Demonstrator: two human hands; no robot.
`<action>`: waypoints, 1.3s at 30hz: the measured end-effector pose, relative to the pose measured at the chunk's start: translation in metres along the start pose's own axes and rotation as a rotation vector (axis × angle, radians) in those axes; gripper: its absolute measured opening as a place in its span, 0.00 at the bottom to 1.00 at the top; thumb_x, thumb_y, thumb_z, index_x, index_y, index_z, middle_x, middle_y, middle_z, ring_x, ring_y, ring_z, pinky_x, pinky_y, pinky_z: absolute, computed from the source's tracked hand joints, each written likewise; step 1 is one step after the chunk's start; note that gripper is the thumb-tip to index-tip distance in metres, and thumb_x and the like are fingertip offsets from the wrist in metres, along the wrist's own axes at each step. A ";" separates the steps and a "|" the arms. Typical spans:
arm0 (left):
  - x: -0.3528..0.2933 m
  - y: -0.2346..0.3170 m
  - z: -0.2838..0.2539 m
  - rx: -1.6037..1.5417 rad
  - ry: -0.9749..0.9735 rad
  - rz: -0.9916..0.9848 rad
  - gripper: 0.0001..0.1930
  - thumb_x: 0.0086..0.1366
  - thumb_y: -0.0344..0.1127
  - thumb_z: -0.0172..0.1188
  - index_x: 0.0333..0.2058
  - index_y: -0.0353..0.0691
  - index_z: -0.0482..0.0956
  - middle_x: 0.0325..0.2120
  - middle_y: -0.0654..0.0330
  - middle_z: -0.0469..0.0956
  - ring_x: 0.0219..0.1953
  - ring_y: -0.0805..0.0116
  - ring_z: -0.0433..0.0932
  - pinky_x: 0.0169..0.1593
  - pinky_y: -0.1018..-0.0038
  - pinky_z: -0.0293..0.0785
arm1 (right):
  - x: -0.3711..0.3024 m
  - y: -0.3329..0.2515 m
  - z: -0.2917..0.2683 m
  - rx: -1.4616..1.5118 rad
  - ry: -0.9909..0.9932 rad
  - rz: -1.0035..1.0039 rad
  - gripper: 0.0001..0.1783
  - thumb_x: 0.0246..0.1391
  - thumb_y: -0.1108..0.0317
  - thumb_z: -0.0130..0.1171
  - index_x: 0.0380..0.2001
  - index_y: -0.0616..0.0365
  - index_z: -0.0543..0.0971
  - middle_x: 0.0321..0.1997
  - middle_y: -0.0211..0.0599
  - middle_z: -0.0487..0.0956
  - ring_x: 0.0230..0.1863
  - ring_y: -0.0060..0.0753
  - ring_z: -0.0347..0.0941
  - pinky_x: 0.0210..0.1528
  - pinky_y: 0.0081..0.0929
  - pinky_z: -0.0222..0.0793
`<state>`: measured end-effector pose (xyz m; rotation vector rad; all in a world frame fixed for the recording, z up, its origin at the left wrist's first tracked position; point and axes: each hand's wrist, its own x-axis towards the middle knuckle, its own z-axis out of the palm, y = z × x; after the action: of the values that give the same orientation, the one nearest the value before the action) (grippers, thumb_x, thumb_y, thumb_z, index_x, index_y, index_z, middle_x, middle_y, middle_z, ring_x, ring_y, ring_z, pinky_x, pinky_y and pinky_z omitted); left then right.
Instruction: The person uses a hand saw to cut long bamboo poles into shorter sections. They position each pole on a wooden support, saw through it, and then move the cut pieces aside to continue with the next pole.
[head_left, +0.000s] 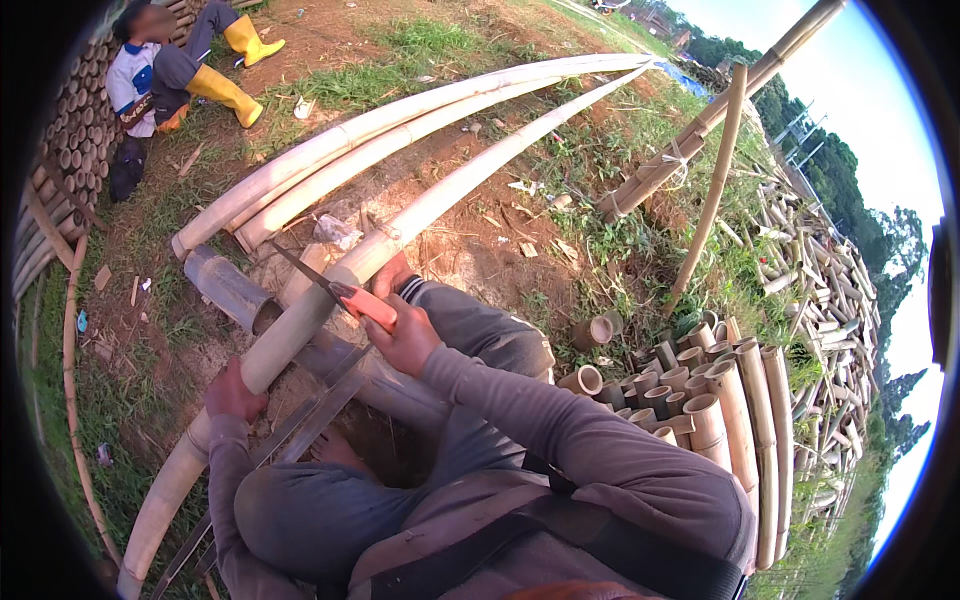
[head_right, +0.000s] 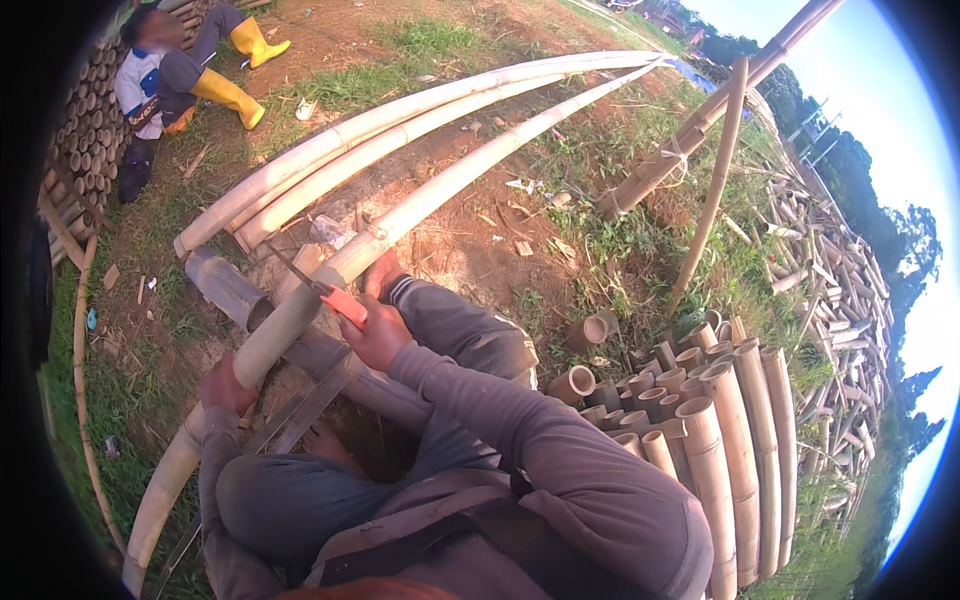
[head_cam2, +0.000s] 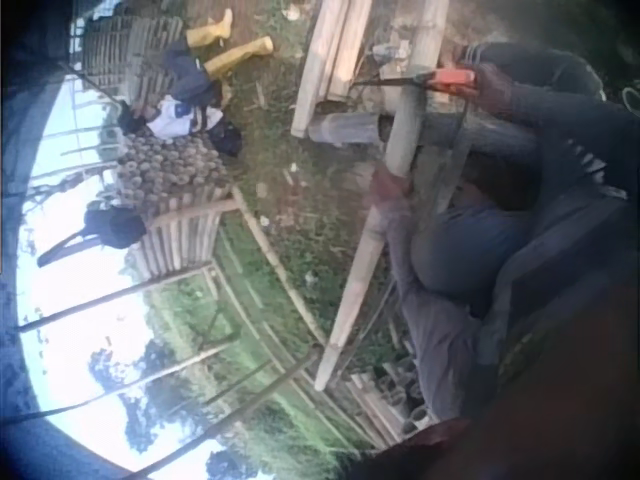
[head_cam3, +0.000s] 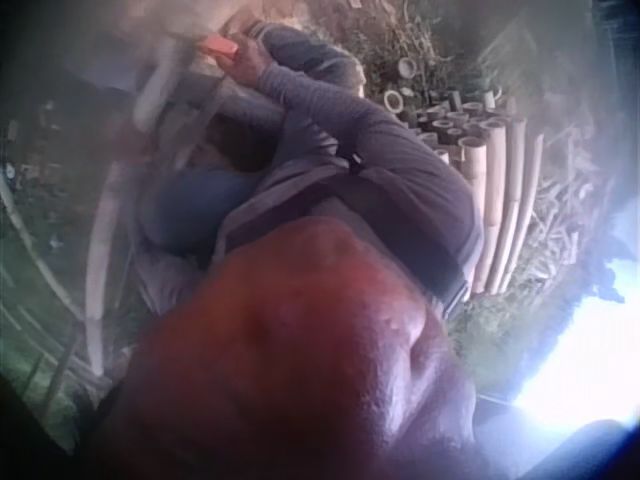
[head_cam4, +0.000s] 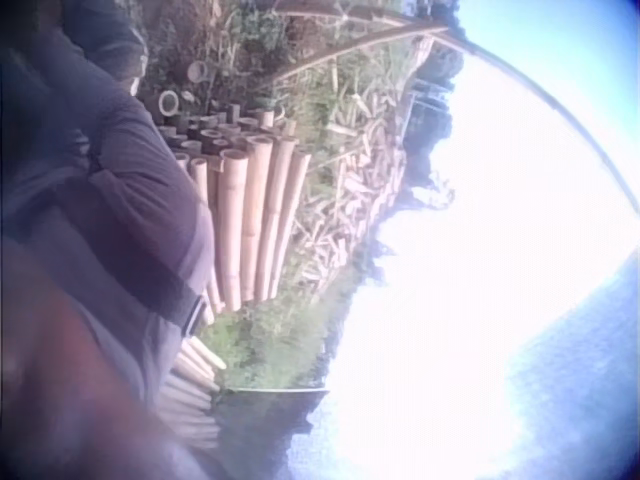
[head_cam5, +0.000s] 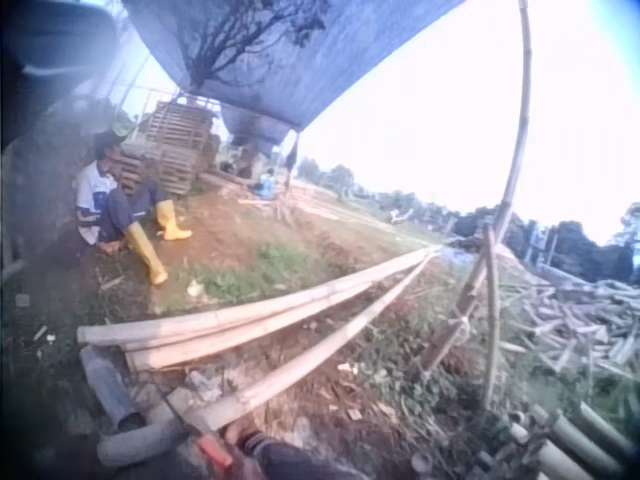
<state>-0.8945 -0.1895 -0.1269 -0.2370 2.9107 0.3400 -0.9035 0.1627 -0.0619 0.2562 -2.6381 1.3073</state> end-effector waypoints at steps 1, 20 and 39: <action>-0.003 0.006 -0.011 0.018 -0.017 -0.010 0.43 0.41 0.47 0.77 0.58 0.43 0.73 0.45 0.45 0.84 0.48 0.41 0.84 0.54 0.51 0.81 | 0.030 -0.002 0.026 -0.012 0.008 -0.045 0.19 0.62 0.59 0.67 0.43 0.67 0.79 0.34 0.62 0.83 0.37 0.67 0.82 0.38 0.51 0.77; 0.003 -0.003 -0.024 0.034 -0.044 0.011 0.38 0.44 0.51 0.76 0.56 0.49 0.77 0.45 0.47 0.86 0.50 0.42 0.85 0.53 0.48 0.80 | 0.037 0.023 0.040 0.026 0.015 -0.050 0.16 0.63 0.64 0.68 0.40 0.69 0.79 0.28 0.44 0.84 0.28 0.35 0.82 0.31 0.32 0.76; 0.011 -0.030 -0.020 -0.012 -0.073 0.046 0.46 0.43 0.52 0.76 0.64 0.46 0.75 0.45 0.47 0.86 0.48 0.46 0.85 0.53 0.54 0.81 | -0.040 0.015 -0.003 0.412 -0.068 0.169 0.09 0.68 0.69 0.64 0.41 0.65 0.78 0.29 0.29 0.80 0.23 0.16 0.72 0.28 0.20 0.72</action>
<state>-0.9030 -0.2251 -0.1166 -0.1568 2.8469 0.3660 -0.8679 0.1766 -0.0816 0.1358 -2.4622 1.9274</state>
